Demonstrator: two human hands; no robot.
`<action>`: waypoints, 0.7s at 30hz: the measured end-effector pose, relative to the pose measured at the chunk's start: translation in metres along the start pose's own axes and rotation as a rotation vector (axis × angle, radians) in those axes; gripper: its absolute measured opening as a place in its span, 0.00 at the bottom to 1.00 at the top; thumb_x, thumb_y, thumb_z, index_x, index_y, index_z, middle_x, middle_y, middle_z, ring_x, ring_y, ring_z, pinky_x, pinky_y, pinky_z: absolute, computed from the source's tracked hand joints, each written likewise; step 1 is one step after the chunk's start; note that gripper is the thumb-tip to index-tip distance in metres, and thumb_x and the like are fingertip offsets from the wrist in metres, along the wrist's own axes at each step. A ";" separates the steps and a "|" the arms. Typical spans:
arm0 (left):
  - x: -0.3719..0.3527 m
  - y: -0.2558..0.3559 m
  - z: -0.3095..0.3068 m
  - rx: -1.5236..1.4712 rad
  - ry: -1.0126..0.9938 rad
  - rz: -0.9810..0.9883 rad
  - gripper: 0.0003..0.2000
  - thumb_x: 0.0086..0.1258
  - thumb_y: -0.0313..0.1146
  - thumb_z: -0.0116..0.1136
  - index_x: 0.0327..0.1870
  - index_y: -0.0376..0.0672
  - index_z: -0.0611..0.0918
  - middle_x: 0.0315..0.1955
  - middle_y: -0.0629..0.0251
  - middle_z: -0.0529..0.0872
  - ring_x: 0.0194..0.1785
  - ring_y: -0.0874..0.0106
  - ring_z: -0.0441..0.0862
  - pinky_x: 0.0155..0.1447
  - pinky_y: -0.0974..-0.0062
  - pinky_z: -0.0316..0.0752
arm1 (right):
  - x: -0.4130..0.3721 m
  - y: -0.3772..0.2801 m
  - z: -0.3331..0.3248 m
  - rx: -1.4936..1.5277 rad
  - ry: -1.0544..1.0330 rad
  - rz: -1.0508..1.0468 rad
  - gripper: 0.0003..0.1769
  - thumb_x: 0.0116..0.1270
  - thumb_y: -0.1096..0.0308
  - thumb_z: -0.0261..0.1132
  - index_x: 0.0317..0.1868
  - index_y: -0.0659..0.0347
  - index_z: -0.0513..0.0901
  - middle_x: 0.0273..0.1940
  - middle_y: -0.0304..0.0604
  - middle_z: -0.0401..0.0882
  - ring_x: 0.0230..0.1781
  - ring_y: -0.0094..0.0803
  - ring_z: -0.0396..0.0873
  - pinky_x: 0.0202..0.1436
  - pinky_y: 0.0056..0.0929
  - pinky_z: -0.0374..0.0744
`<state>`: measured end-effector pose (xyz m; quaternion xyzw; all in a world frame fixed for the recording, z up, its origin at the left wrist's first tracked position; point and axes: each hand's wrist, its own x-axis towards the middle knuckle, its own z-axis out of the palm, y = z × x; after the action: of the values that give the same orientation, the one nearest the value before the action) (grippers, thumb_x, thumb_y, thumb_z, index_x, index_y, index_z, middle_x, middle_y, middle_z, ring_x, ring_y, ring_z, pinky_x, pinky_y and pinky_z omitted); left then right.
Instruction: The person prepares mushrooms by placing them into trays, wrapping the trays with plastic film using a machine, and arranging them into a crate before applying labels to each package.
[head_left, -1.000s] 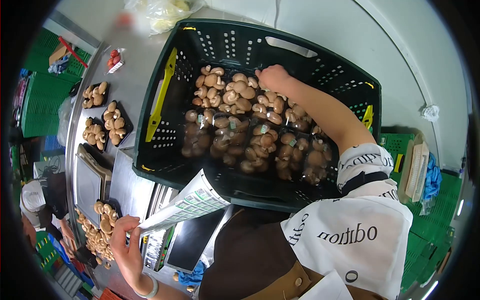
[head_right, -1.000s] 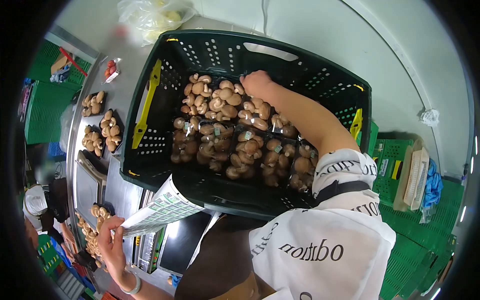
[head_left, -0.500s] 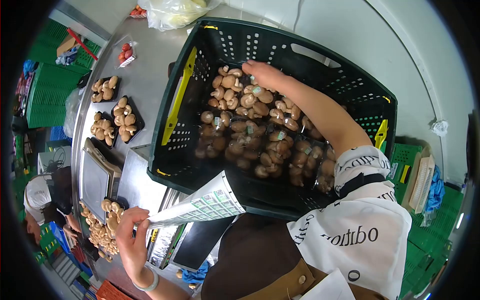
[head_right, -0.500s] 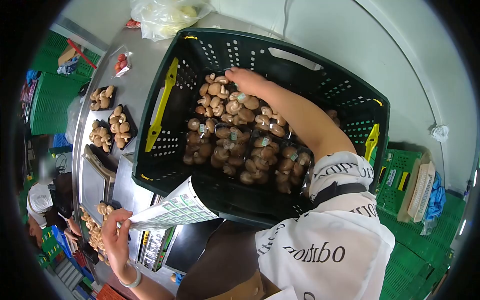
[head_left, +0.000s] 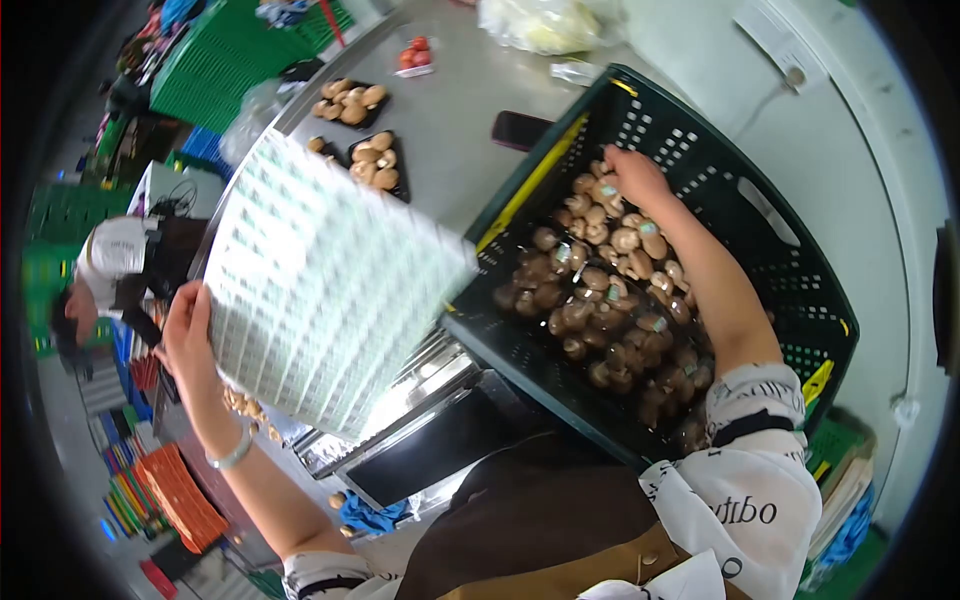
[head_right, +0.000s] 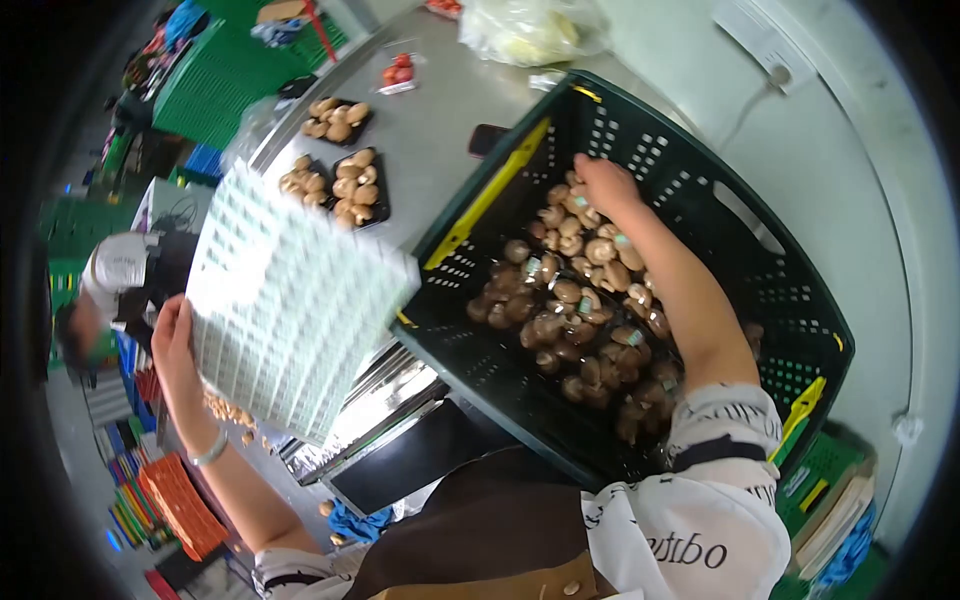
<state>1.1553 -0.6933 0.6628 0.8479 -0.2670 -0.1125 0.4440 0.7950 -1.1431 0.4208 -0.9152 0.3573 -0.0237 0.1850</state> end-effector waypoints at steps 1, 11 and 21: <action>0.009 -0.020 -0.005 0.042 0.054 0.005 0.09 0.74 0.32 0.54 0.44 0.34 0.80 0.33 0.74 0.80 0.37 0.83 0.71 0.43 0.84 0.66 | -0.005 -0.009 -0.008 0.107 -0.015 0.001 0.10 0.63 0.65 0.65 0.40 0.60 0.75 0.35 0.50 0.83 0.40 0.51 0.81 0.41 0.45 0.77; 0.011 -0.096 0.146 -0.428 0.182 -0.410 0.10 0.69 0.34 0.59 0.42 0.37 0.82 0.31 0.68 0.81 0.32 0.79 0.77 0.37 0.79 0.73 | -0.085 -0.158 -0.097 0.390 0.118 -0.125 0.10 0.63 0.67 0.67 0.38 0.62 0.77 0.30 0.46 0.82 0.30 0.42 0.81 0.33 0.34 0.77; -0.069 -0.039 0.188 -0.232 0.108 0.092 0.30 0.70 0.42 0.58 0.66 0.31 0.65 0.61 0.44 0.70 0.64 0.56 0.69 0.66 0.61 0.64 | -0.266 -0.229 -0.098 -0.157 -0.392 -0.196 0.30 0.62 0.52 0.65 0.56 0.65 0.69 0.29 0.53 0.81 0.29 0.49 0.82 0.31 0.42 0.79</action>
<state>1.0310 -0.7676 0.5186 0.7826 -0.2668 -0.0763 0.5573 0.7282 -0.8434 0.6169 -0.9441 0.2249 0.1647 0.1760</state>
